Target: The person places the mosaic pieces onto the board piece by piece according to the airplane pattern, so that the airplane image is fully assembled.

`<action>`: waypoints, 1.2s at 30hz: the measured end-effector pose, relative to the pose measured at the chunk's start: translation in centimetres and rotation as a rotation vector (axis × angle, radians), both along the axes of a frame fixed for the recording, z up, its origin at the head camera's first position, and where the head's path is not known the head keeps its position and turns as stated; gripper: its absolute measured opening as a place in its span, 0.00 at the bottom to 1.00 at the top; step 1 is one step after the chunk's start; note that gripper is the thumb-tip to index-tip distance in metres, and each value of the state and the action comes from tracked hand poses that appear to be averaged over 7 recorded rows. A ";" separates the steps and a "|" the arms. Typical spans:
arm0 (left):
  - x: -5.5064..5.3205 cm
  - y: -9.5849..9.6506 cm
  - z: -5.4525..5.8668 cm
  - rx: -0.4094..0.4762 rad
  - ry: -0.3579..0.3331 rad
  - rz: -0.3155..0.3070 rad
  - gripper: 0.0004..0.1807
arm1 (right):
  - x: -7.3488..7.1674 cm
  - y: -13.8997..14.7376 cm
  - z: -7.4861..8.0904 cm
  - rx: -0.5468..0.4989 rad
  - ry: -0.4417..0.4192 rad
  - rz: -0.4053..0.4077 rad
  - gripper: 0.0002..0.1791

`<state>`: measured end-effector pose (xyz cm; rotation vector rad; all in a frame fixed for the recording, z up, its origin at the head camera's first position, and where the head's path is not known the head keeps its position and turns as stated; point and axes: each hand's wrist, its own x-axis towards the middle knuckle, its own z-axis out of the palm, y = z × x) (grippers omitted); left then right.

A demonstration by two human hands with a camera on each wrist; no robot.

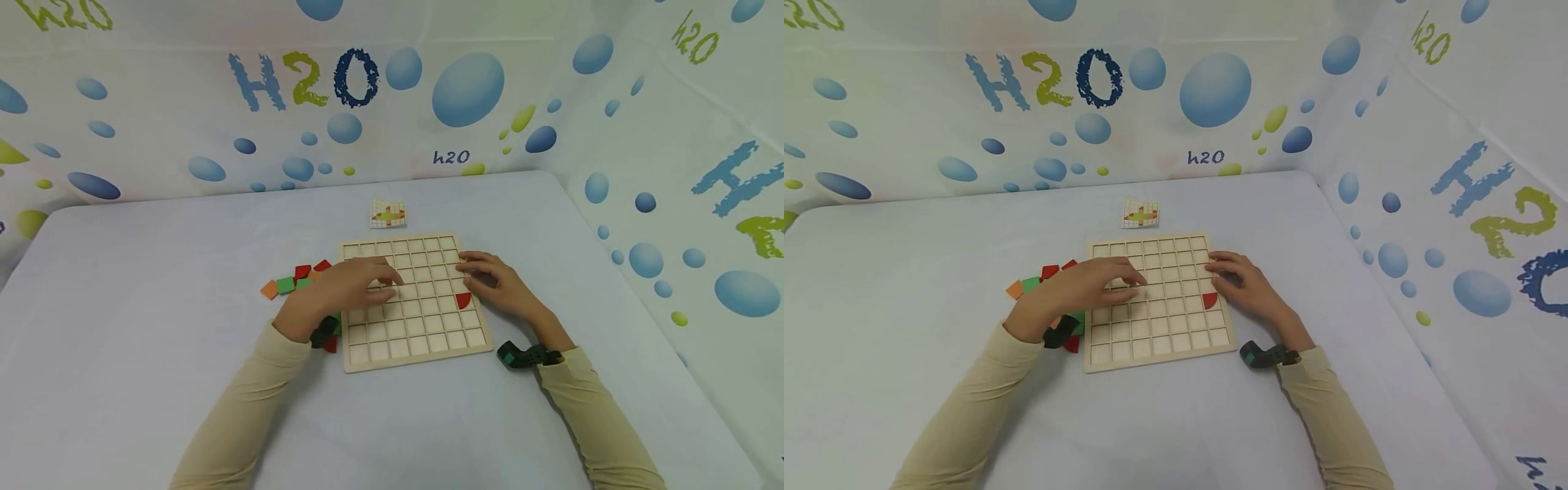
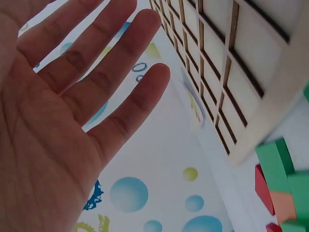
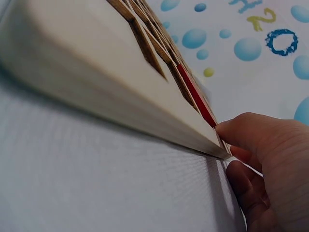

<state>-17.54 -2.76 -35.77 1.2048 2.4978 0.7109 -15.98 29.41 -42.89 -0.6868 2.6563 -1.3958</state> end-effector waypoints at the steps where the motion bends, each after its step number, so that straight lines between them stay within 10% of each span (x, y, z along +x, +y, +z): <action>1: 0.1 -0.2 0.1 -0.002 -0.017 0.009 0.14 | 0.0 0.0 0.0 0.002 0.001 0.002 0.17; 36: -0.7 -6.8 0.0 0.075 -0.074 0.241 0.14 | 0.2 0.4 -0.4 -0.007 0.027 0.020 0.17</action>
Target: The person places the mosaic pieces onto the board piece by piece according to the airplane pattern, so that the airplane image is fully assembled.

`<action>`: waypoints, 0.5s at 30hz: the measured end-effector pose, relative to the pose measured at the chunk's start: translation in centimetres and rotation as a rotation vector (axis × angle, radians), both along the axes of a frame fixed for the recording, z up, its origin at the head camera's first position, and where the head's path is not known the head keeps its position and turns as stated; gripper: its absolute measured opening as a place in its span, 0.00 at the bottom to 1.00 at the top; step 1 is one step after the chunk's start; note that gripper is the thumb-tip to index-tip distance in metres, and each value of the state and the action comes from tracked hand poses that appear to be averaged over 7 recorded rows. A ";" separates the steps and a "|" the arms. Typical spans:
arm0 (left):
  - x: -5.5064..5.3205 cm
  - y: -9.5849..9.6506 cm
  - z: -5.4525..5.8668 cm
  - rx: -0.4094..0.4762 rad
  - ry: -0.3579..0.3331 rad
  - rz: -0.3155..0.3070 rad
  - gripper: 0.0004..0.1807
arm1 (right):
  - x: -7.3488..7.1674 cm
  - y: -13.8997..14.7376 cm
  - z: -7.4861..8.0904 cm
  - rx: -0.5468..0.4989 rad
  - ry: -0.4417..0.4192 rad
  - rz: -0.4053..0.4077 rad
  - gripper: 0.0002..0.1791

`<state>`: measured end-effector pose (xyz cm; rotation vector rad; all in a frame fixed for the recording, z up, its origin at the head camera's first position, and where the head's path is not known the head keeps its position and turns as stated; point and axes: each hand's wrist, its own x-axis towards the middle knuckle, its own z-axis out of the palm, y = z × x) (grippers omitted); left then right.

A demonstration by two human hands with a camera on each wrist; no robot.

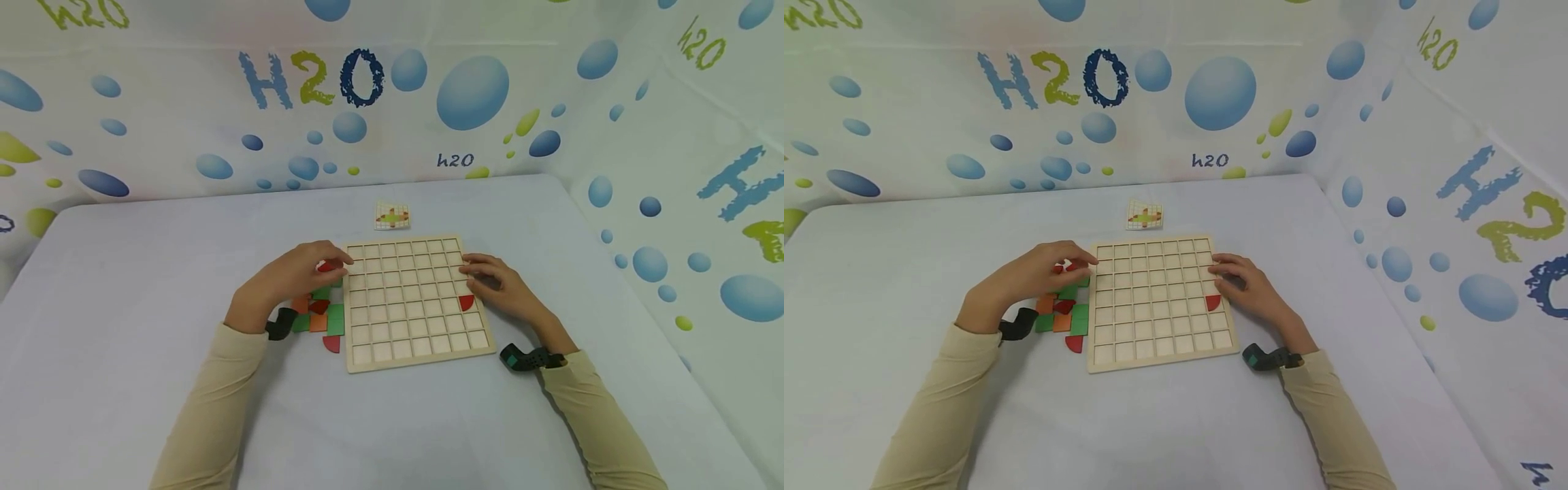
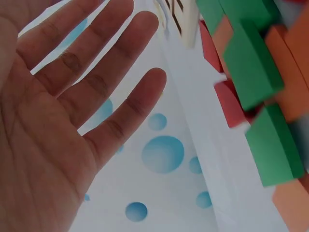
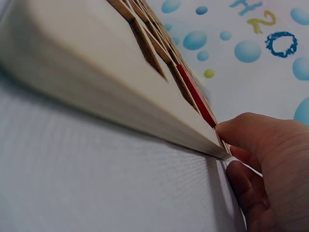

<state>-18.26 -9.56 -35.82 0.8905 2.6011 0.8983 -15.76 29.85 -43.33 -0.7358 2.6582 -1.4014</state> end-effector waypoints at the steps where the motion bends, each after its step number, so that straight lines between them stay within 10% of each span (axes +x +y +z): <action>1: 0.0 -0.2 -0.1 0.006 -0.008 0.013 0.14 | 0.0 0.0 -0.1 0.001 0.004 -0.001 0.17; 15: -1.1 -2.0 -1.2 0.006 -0.093 0.082 0.13 | 0.0 -0.1 0.2 -0.007 -0.023 0.001 0.17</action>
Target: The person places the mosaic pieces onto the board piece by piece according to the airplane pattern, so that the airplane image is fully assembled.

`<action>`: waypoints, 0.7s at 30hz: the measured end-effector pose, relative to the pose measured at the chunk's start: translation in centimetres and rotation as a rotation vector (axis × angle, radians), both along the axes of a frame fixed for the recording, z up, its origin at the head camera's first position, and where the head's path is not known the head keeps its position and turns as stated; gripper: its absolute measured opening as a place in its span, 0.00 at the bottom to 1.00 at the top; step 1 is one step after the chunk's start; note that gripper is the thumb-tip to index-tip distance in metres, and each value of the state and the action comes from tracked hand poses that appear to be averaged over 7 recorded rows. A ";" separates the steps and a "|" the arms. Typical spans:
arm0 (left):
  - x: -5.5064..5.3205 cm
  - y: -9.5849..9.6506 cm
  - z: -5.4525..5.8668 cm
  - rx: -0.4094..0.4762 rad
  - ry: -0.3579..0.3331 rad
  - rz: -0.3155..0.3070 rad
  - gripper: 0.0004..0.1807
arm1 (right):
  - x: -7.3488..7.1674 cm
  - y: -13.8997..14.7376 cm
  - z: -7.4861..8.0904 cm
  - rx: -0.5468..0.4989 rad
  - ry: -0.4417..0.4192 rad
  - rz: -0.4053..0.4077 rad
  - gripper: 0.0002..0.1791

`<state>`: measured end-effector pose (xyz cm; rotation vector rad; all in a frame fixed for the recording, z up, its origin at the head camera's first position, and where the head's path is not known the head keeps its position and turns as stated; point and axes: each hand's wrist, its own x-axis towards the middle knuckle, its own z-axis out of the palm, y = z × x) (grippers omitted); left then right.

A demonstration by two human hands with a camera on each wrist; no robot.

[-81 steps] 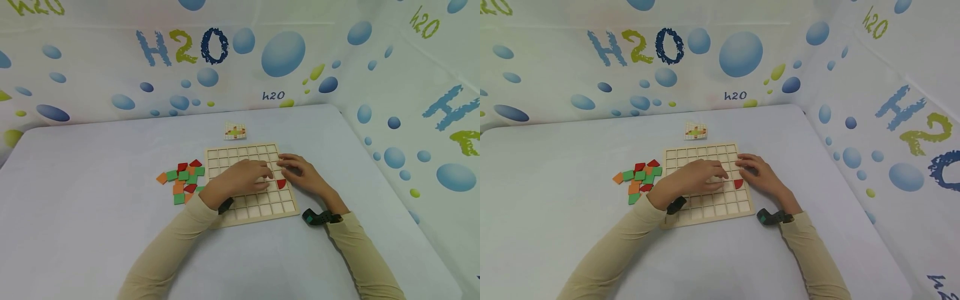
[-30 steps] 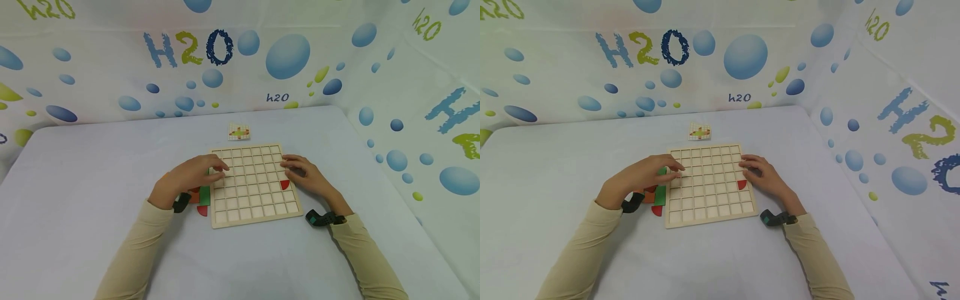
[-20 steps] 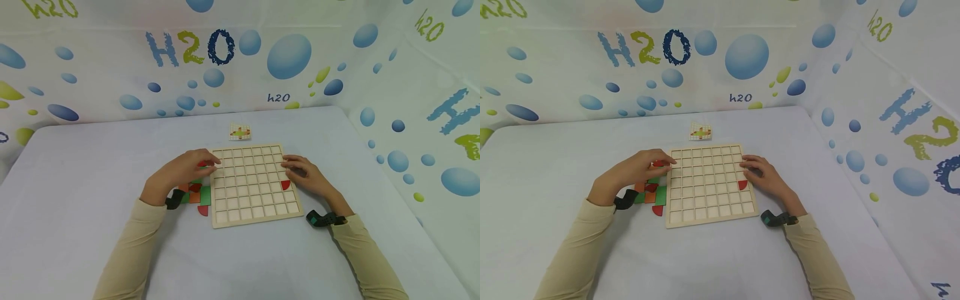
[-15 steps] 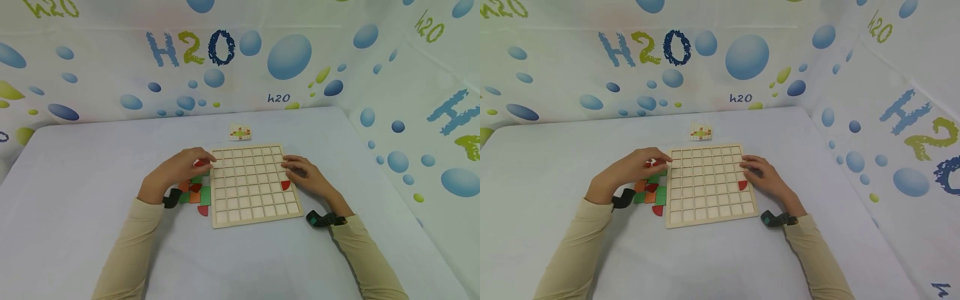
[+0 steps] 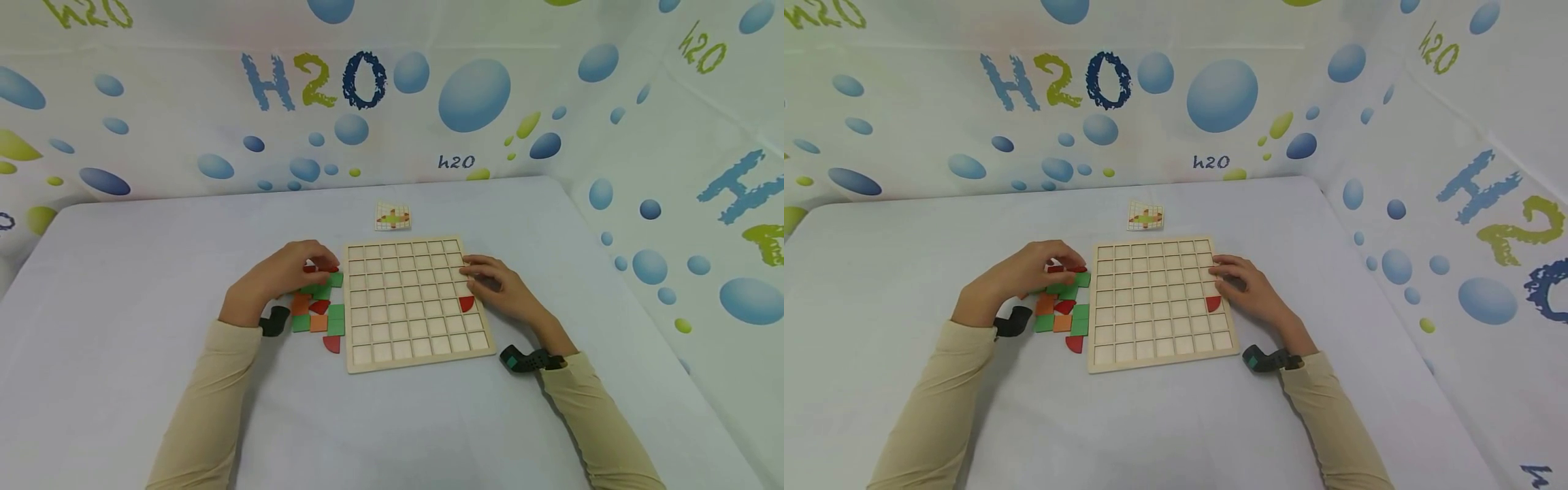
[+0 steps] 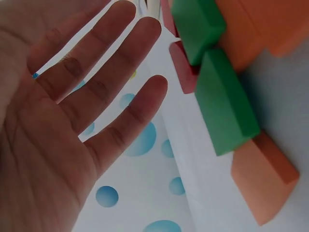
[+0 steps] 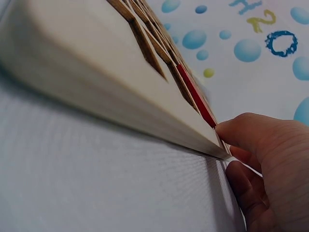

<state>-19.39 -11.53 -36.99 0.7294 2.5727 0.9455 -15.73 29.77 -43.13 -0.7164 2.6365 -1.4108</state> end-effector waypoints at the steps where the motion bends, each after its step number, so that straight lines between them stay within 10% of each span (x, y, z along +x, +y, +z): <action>1: 0.0 0.0 0.0 -0.007 -0.006 0.006 0.12 | 0.0 0.0 0.0 0.003 0.000 0.000 0.17; 21: -0.1 -1.2 0.4 -0.153 -0.050 0.060 0.13 | 0.1 0.0 0.1 0.001 0.008 0.003 0.18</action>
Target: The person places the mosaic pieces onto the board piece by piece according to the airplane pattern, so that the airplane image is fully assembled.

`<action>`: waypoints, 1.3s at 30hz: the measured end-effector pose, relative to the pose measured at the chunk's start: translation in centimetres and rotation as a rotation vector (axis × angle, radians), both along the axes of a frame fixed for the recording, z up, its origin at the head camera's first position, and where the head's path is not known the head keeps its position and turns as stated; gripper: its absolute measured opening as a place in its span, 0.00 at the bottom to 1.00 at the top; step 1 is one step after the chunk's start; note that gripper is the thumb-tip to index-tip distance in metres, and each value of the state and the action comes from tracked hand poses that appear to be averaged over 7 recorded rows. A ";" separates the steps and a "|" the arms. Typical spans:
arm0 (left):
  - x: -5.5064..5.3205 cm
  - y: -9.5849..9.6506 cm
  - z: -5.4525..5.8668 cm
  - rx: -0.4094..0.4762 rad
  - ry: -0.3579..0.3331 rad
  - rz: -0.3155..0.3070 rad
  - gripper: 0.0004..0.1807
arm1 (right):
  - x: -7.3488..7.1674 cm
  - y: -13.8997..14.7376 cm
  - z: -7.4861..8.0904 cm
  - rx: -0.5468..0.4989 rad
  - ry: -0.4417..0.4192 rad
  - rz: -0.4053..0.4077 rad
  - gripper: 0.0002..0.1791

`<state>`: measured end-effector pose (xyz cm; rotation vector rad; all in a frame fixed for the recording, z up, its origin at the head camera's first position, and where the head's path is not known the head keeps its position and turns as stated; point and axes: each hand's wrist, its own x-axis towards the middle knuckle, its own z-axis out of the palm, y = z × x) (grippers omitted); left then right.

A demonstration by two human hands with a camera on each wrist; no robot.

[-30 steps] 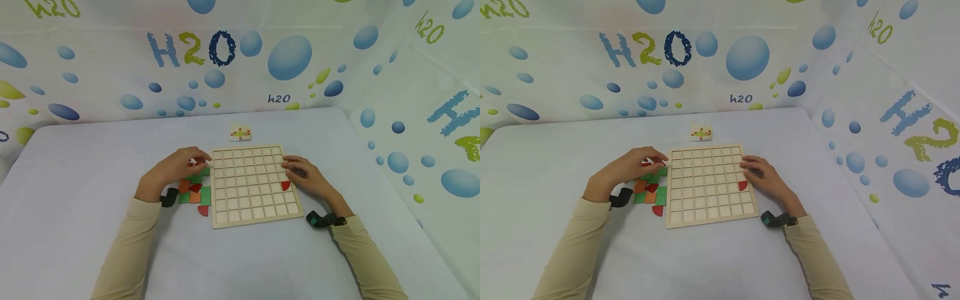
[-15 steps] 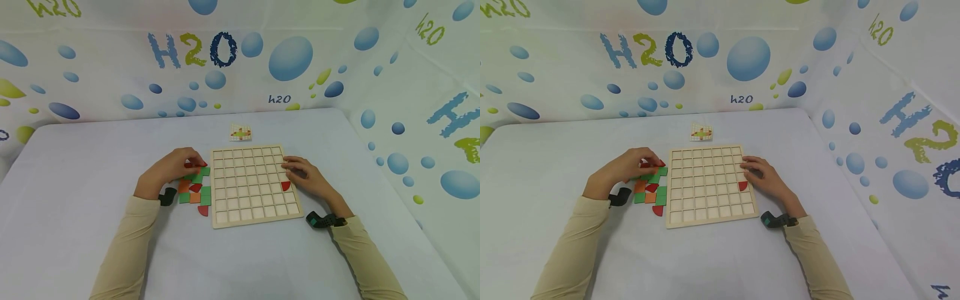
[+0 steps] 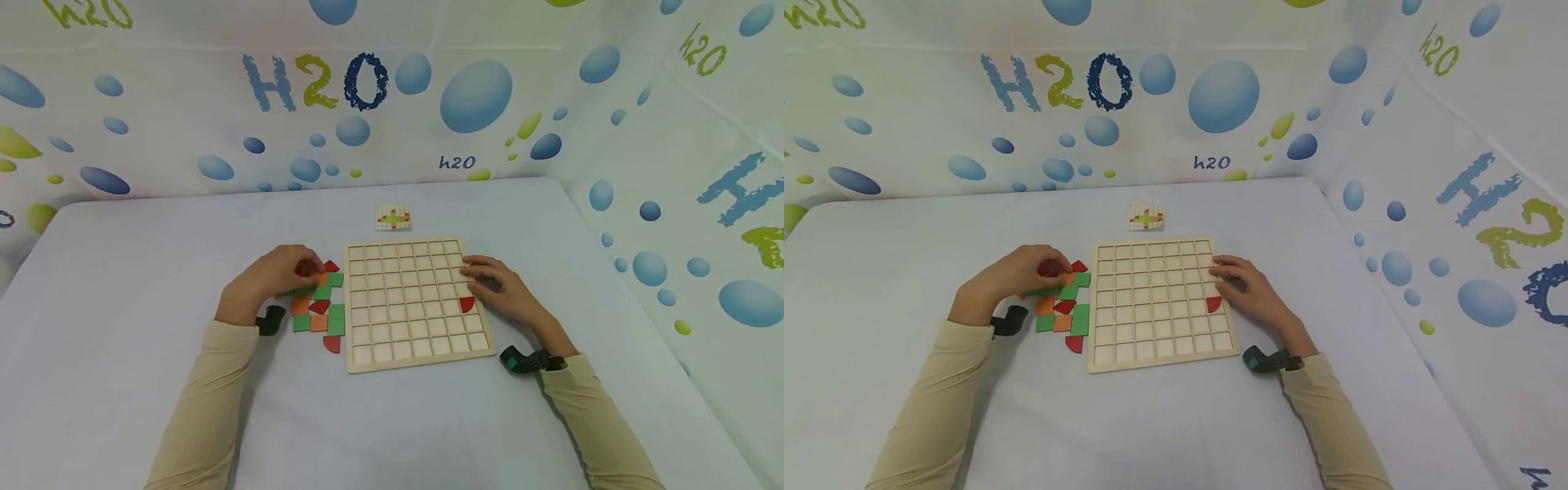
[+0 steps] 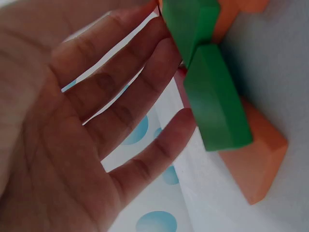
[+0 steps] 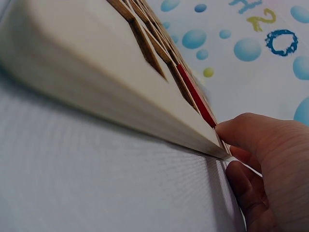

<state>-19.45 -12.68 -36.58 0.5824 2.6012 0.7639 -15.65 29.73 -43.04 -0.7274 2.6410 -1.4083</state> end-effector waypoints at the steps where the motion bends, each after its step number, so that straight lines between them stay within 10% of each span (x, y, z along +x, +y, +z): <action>1: 0.1 0.0 0.0 0.002 -0.007 0.001 0.13 | 0.0 0.0 0.0 0.003 0.001 0.000 0.18; 39: 0.1 0.4 -0.7 -0.003 0.064 -0.023 0.15 | 0.0 0.0 -0.2 -0.004 0.016 0.004 0.18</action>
